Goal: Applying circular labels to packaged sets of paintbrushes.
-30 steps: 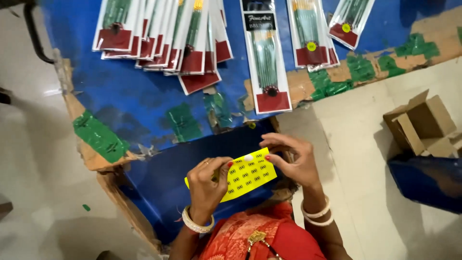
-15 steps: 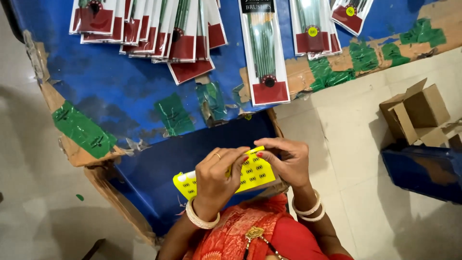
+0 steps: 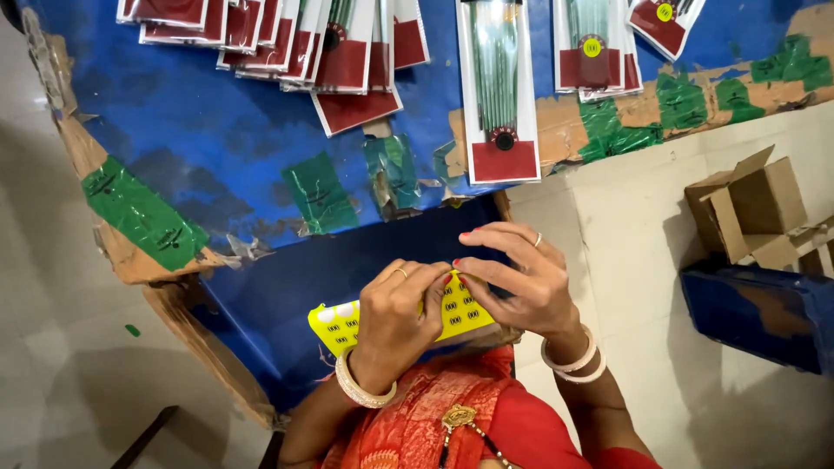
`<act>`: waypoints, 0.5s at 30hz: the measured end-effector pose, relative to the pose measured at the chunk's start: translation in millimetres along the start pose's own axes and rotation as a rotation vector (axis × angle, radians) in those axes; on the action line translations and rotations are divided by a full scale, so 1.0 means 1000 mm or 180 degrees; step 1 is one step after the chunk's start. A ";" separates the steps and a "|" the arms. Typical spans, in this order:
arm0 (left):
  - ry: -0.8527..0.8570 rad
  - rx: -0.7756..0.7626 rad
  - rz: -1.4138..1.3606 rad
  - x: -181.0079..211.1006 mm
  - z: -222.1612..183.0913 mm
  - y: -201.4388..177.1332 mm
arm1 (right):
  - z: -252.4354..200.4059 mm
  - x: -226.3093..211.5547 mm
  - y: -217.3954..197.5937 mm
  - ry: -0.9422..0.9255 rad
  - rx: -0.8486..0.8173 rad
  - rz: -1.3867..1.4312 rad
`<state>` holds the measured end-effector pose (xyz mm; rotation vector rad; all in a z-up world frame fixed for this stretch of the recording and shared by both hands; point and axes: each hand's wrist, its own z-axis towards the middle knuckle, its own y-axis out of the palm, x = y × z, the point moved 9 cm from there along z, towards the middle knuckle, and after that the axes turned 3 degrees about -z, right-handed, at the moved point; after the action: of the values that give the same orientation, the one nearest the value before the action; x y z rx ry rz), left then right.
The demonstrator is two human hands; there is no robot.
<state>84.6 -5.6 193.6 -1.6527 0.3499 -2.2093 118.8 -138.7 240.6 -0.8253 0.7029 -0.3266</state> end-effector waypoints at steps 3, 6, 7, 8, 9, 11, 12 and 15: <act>-0.0029 0.0021 0.0009 -0.002 0.001 -0.001 | -0.001 -0.003 0.002 -0.0138 0.0042 -0.0194; -0.0088 0.0002 0.0020 -0.005 0.001 0.000 | -0.004 -0.006 0.001 -0.0313 0.0090 -0.0376; -0.0098 0.0000 0.0016 -0.006 0.001 0.001 | -0.005 -0.005 0.002 -0.0309 0.0080 -0.0373; -0.0100 -0.0006 0.0030 -0.007 0.001 0.001 | -0.005 -0.007 0.002 -0.0400 0.0135 -0.0377; -0.0103 -0.0012 0.0044 -0.008 0.001 0.001 | -0.006 -0.008 0.002 -0.0490 0.0189 -0.0382; -0.0101 -0.0022 0.0043 -0.010 0.002 0.001 | -0.006 -0.007 0.003 -0.0509 0.0208 -0.0389; -0.0099 -0.0028 0.0043 -0.010 0.002 0.002 | -0.006 -0.007 0.002 -0.0531 0.0229 -0.0394; -0.0119 -0.0042 0.0027 -0.014 0.003 0.003 | -0.004 -0.002 0.007 -0.0488 0.0108 -0.0209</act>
<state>91.6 -3.0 181.4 -1.6939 0.3616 -2.1712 115.0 -135.6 234.5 -0.8330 0.5269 -0.3298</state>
